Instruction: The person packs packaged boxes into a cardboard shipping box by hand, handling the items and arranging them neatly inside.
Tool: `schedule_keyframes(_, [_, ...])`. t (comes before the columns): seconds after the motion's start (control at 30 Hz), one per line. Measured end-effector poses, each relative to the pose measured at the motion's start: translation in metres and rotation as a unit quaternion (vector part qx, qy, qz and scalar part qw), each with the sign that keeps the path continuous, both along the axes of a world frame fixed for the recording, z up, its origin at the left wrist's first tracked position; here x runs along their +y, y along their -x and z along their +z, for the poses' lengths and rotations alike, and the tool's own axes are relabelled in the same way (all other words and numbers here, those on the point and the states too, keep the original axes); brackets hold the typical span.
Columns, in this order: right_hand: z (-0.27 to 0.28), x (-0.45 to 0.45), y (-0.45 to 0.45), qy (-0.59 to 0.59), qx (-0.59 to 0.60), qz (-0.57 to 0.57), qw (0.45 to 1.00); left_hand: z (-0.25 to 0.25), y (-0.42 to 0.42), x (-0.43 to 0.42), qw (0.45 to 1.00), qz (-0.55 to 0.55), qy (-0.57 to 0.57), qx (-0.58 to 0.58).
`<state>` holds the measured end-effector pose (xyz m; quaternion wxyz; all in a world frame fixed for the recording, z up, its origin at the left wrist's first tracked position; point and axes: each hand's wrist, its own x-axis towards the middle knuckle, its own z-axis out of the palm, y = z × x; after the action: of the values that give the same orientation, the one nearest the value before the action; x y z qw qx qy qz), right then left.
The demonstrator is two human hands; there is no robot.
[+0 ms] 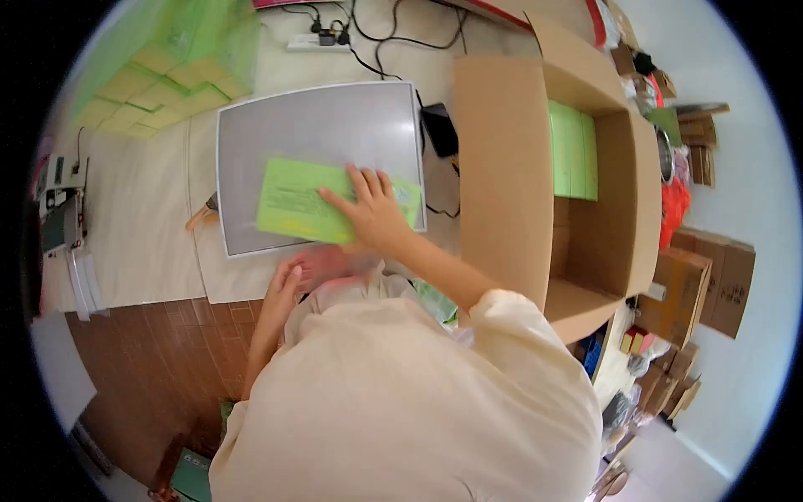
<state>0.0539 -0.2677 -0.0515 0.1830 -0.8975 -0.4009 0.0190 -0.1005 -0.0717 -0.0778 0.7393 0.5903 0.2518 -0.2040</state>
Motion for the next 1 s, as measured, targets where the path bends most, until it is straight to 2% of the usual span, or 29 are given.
schedule_keyframes(0.17, [0.007, -0.002, -0.002, 0.036, 0.018, 0.020, 0.999, -0.003, 0.013, 0.015, 0.998, 0.045, -0.001, 0.032])
schedule_keyframes(0.37, [-0.003, 0.065, -0.066, -0.005, -0.034, 0.016, 0.999, 0.003, 0.020, 0.016, 0.994, 0.087, 0.024, 0.062])
schedule_keyframes(0.7, [-0.026, 0.163, -0.139, -0.033, -0.095, -0.009, 0.995, 0.007, 0.035, 0.007, 0.989, 0.142, -0.002, 0.047])
schedule_keyframes(1.0, [-0.020, 0.112, -0.083, -0.010, -0.097, -0.004, 0.995, 0.032, 0.057, 0.006, 0.983, 0.171, -0.047, 0.044])
